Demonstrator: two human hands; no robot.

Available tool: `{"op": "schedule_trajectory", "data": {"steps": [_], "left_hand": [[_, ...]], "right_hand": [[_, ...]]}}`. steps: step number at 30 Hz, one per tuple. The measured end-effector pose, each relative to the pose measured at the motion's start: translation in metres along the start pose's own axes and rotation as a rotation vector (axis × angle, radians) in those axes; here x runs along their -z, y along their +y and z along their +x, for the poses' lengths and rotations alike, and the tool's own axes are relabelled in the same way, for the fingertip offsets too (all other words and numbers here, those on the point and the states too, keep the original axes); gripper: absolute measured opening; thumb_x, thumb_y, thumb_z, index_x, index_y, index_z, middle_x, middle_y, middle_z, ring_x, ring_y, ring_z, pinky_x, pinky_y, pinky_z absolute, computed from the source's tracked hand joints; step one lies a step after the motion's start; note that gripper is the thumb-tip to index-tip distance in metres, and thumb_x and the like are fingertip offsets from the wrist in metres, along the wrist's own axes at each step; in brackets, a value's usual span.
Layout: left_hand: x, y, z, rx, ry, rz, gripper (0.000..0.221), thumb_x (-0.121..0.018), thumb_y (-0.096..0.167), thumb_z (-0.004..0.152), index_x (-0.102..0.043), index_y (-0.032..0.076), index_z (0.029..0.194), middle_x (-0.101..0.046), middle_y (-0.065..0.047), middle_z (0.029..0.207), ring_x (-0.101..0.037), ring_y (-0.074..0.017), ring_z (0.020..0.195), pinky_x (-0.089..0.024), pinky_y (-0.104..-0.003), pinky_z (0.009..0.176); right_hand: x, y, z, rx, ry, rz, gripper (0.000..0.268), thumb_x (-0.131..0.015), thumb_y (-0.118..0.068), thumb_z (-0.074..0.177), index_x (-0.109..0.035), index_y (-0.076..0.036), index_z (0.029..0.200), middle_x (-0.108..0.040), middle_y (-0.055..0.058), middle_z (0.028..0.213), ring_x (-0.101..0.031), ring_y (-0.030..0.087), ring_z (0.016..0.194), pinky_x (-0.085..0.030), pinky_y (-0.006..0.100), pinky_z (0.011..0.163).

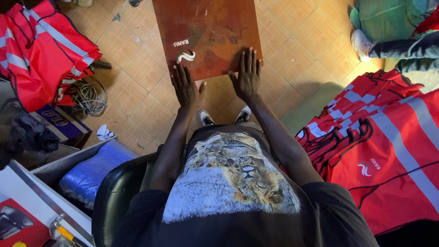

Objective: The person prepares reflective vests by placing each vest onto a flat orange board, aligning the fabric, and then lifting the vest off the board.

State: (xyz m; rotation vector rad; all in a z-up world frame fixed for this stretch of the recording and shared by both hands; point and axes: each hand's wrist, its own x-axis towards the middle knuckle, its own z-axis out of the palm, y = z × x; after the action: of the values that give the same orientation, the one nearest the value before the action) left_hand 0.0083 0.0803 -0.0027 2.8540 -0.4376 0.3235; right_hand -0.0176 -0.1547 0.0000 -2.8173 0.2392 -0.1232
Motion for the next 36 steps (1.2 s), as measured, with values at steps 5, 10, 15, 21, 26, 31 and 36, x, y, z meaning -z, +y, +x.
{"op": "schedule_trajectory", "data": {"steps": [5, 10, 15, 21, 26, 31, 36], "left_hand": [[-0.003, 0.003, -0.033, 0.132, 0.019, -0.083, 0.106, -0.087, 0.039, 0.079, -0.032, -0.011, 0.155, -0.023, -0.036, 0.163, -0.026, -0.0512, 0.152, -0.025, -0.063, 0.122], [-0.045, -0.05, -0.054, 0.471, 0.059, -0.464, 0.098, -0.071, 0.043, 0.094, -0.02, -0.01, 0.16, -0.024, -0.036, 0.163, -0.031, -0.0483, 0.152, -0.025, -0.055, 0.126], [-0.071, -0.081, -0.033, 1.048, 0.008, -1.489, 0.037, -0.075, 0.007, 0.092, -0.06, 0.008, 0.126, -0.069, -0.017, 0.115, -0.076, -0.0424, 0.098, -0.057, -0.055, 0.09], [-0.081, -0.089, -0.035, 1.275, -0.029, -1.904, 0.013, -0.077, 0.026, 0.095, -0.07, 0.019, 0.103, -0.074, -0.015, 0.112, -0.076, -0.0364, 0.104, -0.057, -0.05, 0.096], [-0.074, -0.073, -0.037, 1.253, -0.013, -2.151, 0.047, -0.067, 0.053, 0.099, -0.062, 0.013, 0.124, -0.063, -0.016, 0.133, -0.063, -0.0375, 0.124, -0.05, -0.048, 0.106], [-0.074, -0.07, -0.039, 1.254, 0.001, -2.265, 0.054, -0.061, 0.061, 0.096, -0.062, 0.014, 0.122, -0.063, -0.012, 0.123, -0.065, -0.0352, 0.116, -0.054, -0.048, 0.102], [-0.062, -0.064, -0.031, 1.339, -0.015, -2.179, 0.048, -0.06, 0.058, 0.097, -0.065, 0.012, 0.111, -0.068, -0.013, 0.114, -0.07, -0.0342, 0.11, -0.06, -0.043, 0.093]], "right_hand": [[0.017, 0.006, -0.037, -0.007, -0.044, 0.039, 0.092, -0.069, -0.051, 0.099, -0.027, 0.0, 0.163, -0.017, 0.027, 0.169, -0.016, 0.042, 0.158, -0.017, 0.057, 0.127], [0.005, 0.03, -0.029, -0.12, -0.02, 0.127, 0.096, -0.077, -0.034, 0.095, -0.019, 0.001, 0.163, -0.016, 0.027, 0.169, -0.015, 0.045, 0.157, -0.026, 0.057, 0.127], [-0.05, 0.082, 0.013, -0.209, 0.084, 0.437, 0.11, -0.089, -0.022, 0.078, -0.017, -0.008, 0.161, -0.054, 0.018, 0.127, -0.063, 0.047, 0.113, -0.054, 0.057, 0.09], [-0.058, 0.11, 0.049, -0.697, -0.013, 1.487, 0.039, -0.068, -0.021, 0.097, -0.061, -0.006, 0.132, -0.074, 0.021, 0.106, -0.079, 0.036, 0.084, -0.07, 0.052, 0.071], [-0.041, 0.097, 0.037, -0.975, 0.031, 1.936, 0.028, -0.069, -0.02, 0.098, -0.065, 0.0, 0.116, -0.071, 0.03, 0.105, -0.078, 0.045, 0.087, -0.067, 0.061, 0.077], [0.002, 0.075, 0.02, -0.944, -0.082, 2.087, 0.039, -0.06, -0.035, 0.104, -0.063, -0.002, 0.125, -0.063, 0.029, 0.116, -0.067, 0.046, 0.118, -0.054, 0.057, 0.105], [-0.002, 0.078, 0.015, -1.034, -0.115, 1.949, 0.033, -0.069, -0.037, 0.098, -0.065, -0.004, 0.096, -0.062, 0.008, 0.076, -0.077, 0.035, 0.083, -0.064, 0.049, 0.085]]}}
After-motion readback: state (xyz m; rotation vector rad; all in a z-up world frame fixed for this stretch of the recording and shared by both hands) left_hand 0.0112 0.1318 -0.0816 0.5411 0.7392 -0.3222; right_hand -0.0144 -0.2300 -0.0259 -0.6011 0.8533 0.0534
